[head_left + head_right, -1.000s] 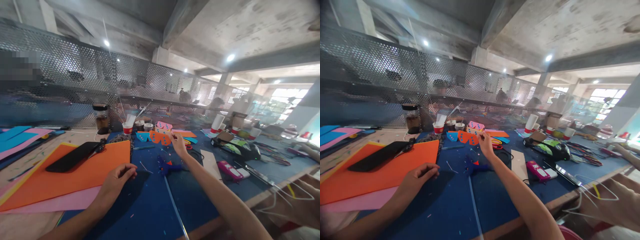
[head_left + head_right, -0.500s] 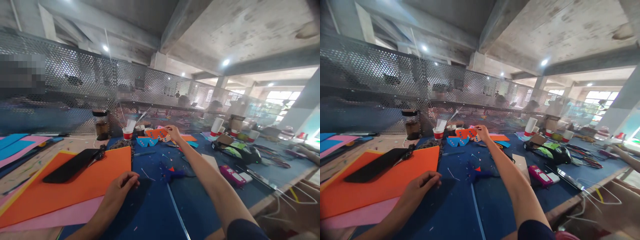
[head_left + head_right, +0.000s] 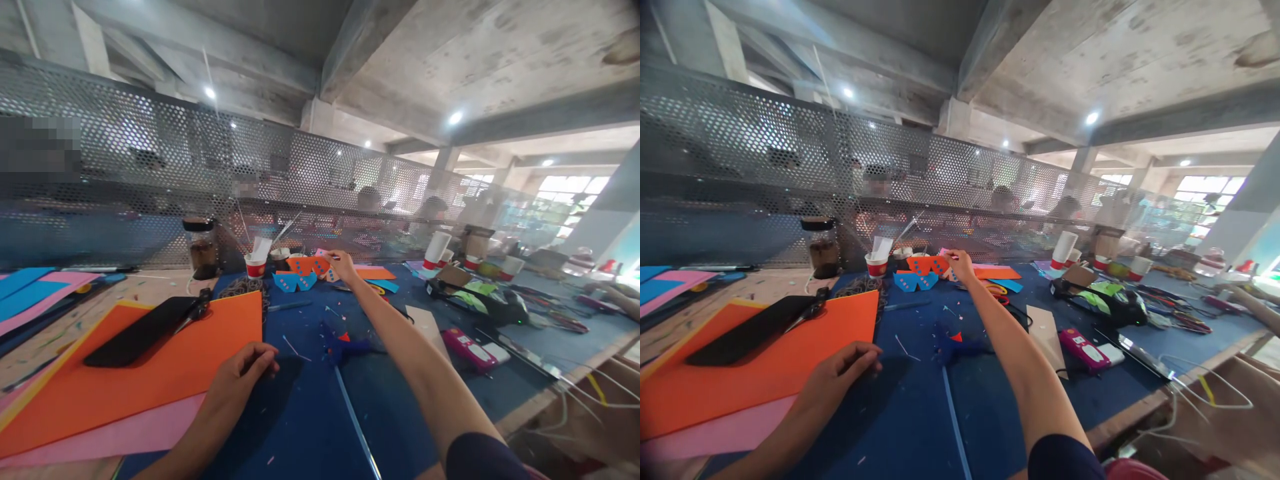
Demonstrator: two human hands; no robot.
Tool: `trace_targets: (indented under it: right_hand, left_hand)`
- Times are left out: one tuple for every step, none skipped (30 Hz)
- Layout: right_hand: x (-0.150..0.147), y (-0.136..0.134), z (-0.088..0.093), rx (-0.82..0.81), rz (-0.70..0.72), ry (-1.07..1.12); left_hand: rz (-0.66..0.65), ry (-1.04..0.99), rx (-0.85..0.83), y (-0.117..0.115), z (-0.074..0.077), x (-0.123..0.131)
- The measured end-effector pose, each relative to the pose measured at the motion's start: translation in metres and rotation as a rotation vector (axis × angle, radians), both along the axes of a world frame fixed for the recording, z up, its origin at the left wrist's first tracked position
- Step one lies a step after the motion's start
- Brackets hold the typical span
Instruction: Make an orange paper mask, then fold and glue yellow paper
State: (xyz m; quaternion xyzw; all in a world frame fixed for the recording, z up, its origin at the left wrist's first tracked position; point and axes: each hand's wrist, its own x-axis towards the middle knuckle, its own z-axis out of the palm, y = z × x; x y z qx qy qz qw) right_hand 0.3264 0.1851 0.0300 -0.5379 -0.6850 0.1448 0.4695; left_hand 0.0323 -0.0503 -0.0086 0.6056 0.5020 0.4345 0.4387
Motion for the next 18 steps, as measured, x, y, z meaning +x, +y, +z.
trace_targets:
  right_hand:
    - [0.002,0.001,-0.001,0.002,-0.001,0.005]
    - [0.003,0.002,-0.003,0.005,-0.005,0.012]
    - [0.006,0.003,-0.004,0.008,-0.010,0.020]
    - [0.008,0.005,-0.005,0.012,-0.017,0.028]
    - [0.011,0.006,-0.006,0.016,-0.026,0.036]
    - [0.013,0.008,-0.006,0.019,-0.036,0.044]
    - [0.016,0.010,-0.007,0.021,-0.046,0.051]
    - [0.019,0.011,-0.007,0.021,-0.056,0.057]
    - [0.022,0.013,-0.008,0.022,-0.063,0.062]
    - [0.025,0.015,-0.009,0.021,-0.070,0.066]
    - [0.027,0.016,-0.009,0.020,-0.074,0.070]
    - [0.028,0.017,-0.010,0.018,-0.076,0.073]
    - [0.030,0.018,-0.012,0.017,-0.077,0.076]
    - [0.030,0.019,-0.013,0.016,-0.076,0.076]
    - [0.030,0.020,-0.014,0.015,-0.074,0.076]
    - [0.029,0.021,-0.015,0.015,-0.072,0.074]
    - [0.028,0.022,-0.016,0.015,-0.069,0.070]
    - [0.027,0.023,-0.017,0.015,-0.066,0.066]
  left_hand:
    - [0.000,0.001,-0.003,0.000,0.000,0.000]
    - [-0.001,0.001,-0.009,0.000,0.000,0.000]
    - [0.001,0.002,-0.015,-0.001,-0.001,-0.001]
    - [0.001,0.003,-0.022,-0.001,-0.001,-0.001]
    - [0.002,0.004,-0.029,-0.001,-0.002,-0.001]
    - [-0.002,0.001,-0.036,-0.001,-0.003,-0.001]
    - [-0.004,-0.004,-0.041,0.000,-0.004,-0.002]
    - [-0.006,-0.009,-0.041,0.000,-0.006,-0.002]
    - [-0.007,-0.011,-0.038,0.001,-0.007,-0.002]
    - [-0.008,-0.010,-0.034,0.001,-0.009,-0.002]
    - [-0.007,-0.006,-0.031,0.002,-0.010,-0.002]
    - [-0.007,-0.002,-0.031,0.002,-0.011,-0.002]
    - [-0.007,-0.001,-0.033,0.002,-0.012,-0.002]
    - [-0.009,-0.008,-0.037,0.002,-0.012,-0.002]
    - [-0.009,-0.020,-0.041,0.002,-0.012,-0.002]
    - [-0.011,-0.032,-0.045,0.001,-0.011,-0.002]
    - [-0.014,-0.042,-0.048,0.001,-0.010,-0.001]
    - [-0.015,-0.047,-0.049,0.000,-0.009,-0.001]
